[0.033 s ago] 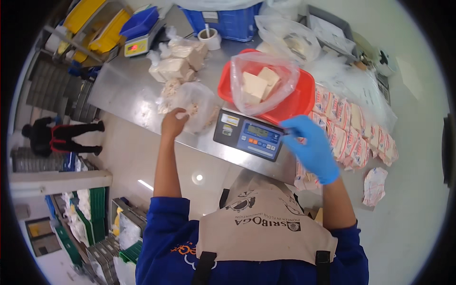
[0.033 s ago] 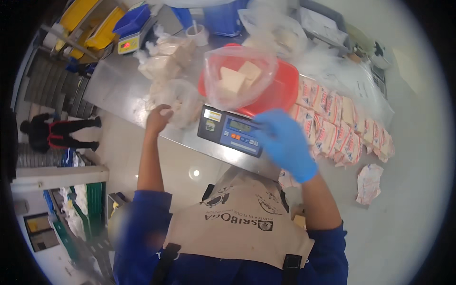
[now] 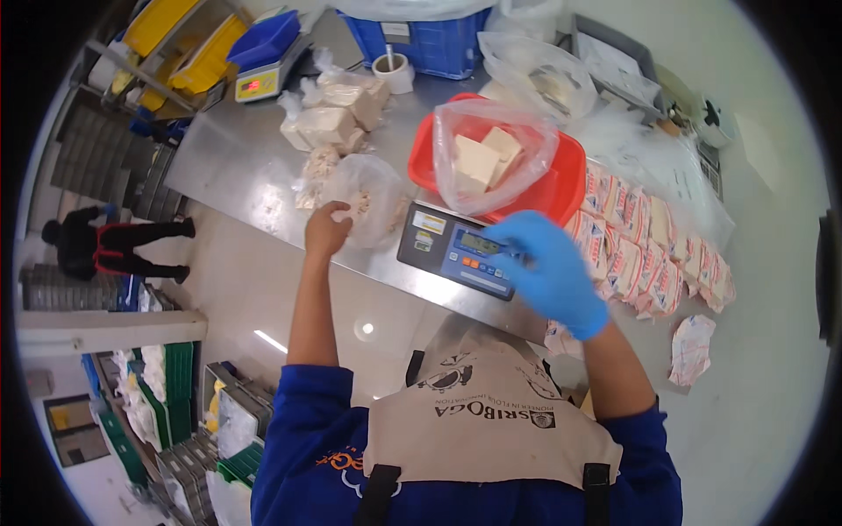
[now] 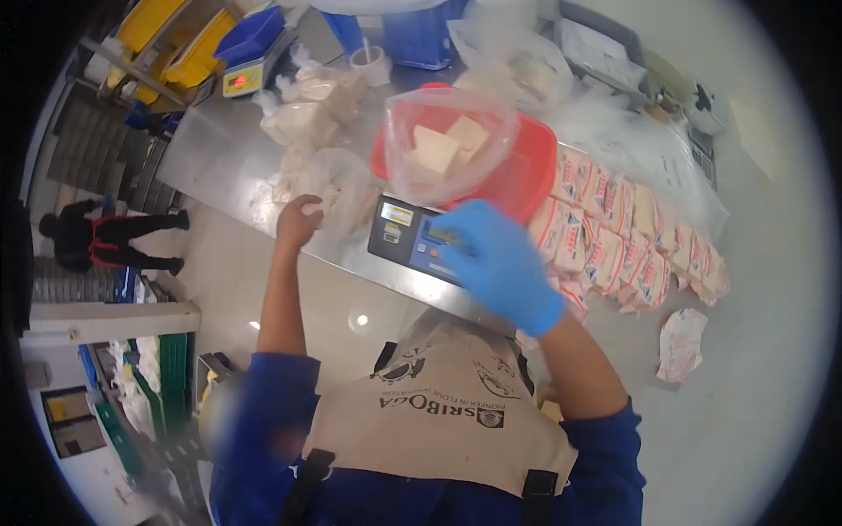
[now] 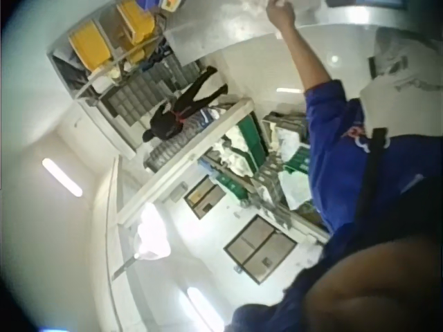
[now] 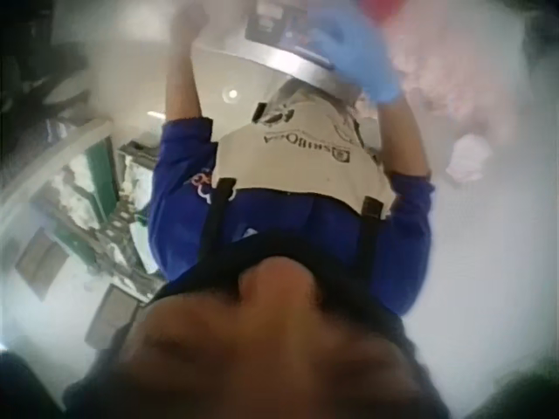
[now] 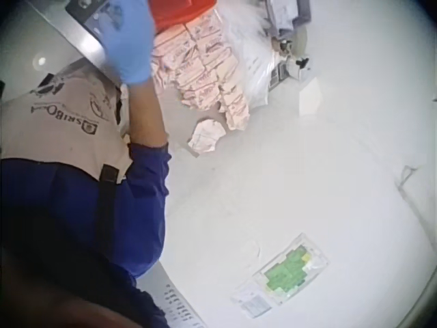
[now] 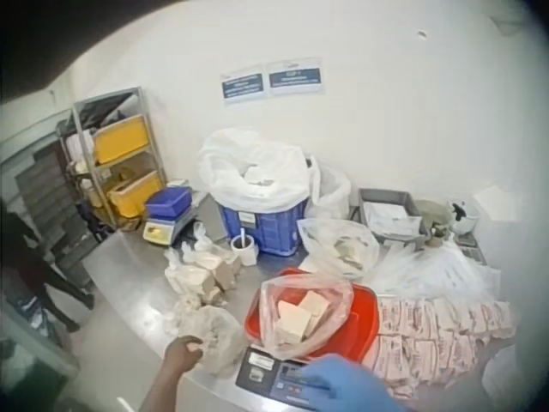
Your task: The person repeatedly weighs blocks of white food on a digital scale, places them into clear plastic bags, and sets the filled bags aside. They also handle smaller crumbled pieces, weighing and bagging them separately. The workspace contains stacks of prepackaged items and a cardboard box.
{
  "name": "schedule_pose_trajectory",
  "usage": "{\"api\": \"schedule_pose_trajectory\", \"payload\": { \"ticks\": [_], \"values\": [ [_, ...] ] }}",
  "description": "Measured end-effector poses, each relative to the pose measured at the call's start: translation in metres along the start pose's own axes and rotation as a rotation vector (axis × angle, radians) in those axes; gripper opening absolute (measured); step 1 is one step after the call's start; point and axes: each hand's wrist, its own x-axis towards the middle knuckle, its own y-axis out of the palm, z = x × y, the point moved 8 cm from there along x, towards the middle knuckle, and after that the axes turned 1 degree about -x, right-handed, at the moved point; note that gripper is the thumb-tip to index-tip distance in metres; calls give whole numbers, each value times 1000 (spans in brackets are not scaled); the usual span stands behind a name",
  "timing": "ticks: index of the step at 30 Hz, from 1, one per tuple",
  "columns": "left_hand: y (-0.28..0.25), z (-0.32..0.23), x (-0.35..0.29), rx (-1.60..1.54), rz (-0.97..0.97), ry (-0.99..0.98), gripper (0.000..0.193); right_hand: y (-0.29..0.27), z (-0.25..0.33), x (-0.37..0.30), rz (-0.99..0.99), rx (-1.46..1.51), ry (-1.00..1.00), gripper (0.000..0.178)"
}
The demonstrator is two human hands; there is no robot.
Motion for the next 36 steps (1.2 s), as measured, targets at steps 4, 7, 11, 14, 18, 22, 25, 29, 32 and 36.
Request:
{"api": "schedule_pose_trajectory", "payload": {
  "ticks": [4, 7, 11, 14, 18, 22, 25, 29, 32, 36],
  "values": [
    [-3, -60, -85, -91, -427, 207, 88, 133, 10, 82, 161, -36, -198, 22],
    [9, -66, -137, -192, -475, 235, 97, 252, -23, 125, 428, -326, -147, 20],
    [13, -52, -180, -210, -647, 196, 95, 332, -4, 114, 696, -443, -97, 20],
    [14, -27, -187, -335, -699, 133, 95, 353, 4, 115, 575, -330, -69, 21],
    [15, -29, -185, -467, -583, 32, 96, 352, -21, 138, 553, -507, 11, 22],
    [16, -41, -171, -382, -599, 161, 95, 367, -51, 115, 401, -796, -272, 20],
    [24, -36, -165, -382, -522, 167, 95, 382, -68, 102, 459, -819, -320, 20],
    [8, -38, -161, -464, -462, 135, 95, 374, -70, 121, 764, -747, -226, 24],
    [-16, -34, -146, -486, -524, 193, 93, 346, -53, 146, 656, -614, -117, 25],
    [-32, -31, -123, -652, -452, 133, 90, 311, -52, 156, 534, -331, -54, 31]
  ]
}}
